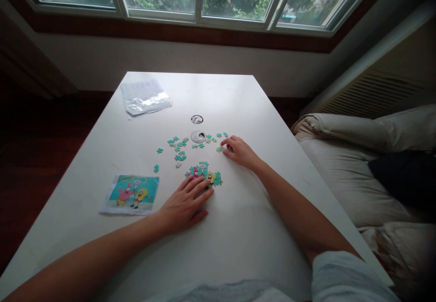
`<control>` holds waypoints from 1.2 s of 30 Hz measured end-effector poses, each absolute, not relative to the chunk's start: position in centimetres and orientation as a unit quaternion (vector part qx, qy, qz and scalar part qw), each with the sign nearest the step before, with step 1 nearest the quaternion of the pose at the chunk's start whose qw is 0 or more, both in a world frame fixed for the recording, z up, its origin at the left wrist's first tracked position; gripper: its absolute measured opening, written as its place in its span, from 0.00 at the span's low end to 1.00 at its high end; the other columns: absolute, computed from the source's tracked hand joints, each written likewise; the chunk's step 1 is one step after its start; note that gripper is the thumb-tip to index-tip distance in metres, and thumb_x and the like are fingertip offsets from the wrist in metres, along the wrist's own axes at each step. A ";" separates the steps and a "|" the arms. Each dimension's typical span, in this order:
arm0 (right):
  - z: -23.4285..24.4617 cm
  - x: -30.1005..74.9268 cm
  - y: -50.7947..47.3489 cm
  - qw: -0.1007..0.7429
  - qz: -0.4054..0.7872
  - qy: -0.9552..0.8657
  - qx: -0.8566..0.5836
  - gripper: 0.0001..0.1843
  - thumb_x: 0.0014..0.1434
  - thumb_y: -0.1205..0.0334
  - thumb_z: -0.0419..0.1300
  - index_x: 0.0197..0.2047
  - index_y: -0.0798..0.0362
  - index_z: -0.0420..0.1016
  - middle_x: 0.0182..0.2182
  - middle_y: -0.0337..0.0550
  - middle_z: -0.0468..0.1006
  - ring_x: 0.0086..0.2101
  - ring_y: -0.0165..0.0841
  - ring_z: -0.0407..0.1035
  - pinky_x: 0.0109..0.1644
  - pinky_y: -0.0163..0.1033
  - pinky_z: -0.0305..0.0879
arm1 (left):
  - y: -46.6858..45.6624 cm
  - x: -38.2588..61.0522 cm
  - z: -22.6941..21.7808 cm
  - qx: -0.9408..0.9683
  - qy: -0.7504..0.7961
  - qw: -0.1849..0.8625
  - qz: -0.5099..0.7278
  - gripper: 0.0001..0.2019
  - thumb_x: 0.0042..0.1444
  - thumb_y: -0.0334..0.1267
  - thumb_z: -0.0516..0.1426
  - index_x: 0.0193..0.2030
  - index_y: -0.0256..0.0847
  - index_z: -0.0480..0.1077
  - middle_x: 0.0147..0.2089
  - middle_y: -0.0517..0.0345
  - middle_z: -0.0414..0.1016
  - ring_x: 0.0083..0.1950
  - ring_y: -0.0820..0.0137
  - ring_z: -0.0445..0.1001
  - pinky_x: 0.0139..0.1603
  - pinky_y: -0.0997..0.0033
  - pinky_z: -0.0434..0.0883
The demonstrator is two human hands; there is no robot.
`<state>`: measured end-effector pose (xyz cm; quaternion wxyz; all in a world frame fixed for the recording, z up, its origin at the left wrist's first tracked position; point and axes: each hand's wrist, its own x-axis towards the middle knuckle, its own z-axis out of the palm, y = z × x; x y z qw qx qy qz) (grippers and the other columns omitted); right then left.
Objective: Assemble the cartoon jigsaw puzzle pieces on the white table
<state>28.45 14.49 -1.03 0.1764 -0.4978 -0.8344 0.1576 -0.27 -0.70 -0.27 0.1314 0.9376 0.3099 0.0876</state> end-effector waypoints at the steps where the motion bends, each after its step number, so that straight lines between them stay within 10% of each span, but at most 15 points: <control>1: -1.1 28.3 14.5 0.178 0.152 -0.835 -0.498 0.11 0.62 0.61 0.62 0.48 0.49 0.77 0.37 0.43 0.72 0.41 0.38 0.67 0.50 0.42 0.62 | -0.7 -0.3 -0.4 0.938 0.310 0.130 0.088 0.28 0.68 0.47 0.54 0.72 0.44 0.59 0.75 0.48 0.55 0.76 0.53 0.53 0.76 0.42 0.49; 22: -0.1 25.8 13.4 0.226 0.234 -0.821 -0.469 0.03 0.58 0.66 0.62 0.34 0.52 0.71 0.31 0.39 0.75 0.33 0.31 0.65 0.40 0.36 0.60 | -0.6 -0.2 -0.5 0.936 0.312 0.131 0.099 0.28 0.67 0.47 0.54 0.72 0.44 0.58 0.75 0.48 0.56 0.75 0.53 0.53 0.76 0.42 0.49; 29: 0.7 23.2 12.1 0.264 0.390 -0.784 -0.405 0.12 0.62 0.60 0.61 0.48 0.51 0.79 0.31 0.37 0.79 0.29 0.28 0.65 0.36 0.34 0.61 | -0.4 0.0 -0.7 0.933 0.315 0.137 0.102 0.29 0.67 0.47 0.54 0.72 0.42 0.58 0.75 0.49 0.57 0.75 0.53 0.54 0.76 0.44 0.49; 36: -0.4 21.0 13.2 0.248 0.391 -0.799 -0.383 0.09 0.60 0.61 0.63 0.41 0.52 0.82 0.33 0.40 0.82 0.32 0.29 0.71 0.39 0.34 0.65 | -0.4 0.0 -0.5 0.934 0.315 0.134 0.105 0.28 0.67 0.47 0.54 0.71 0.42 0.59 0.74 0.49 0.58 0.75 0.53 0.54 0.76 0.44 0.50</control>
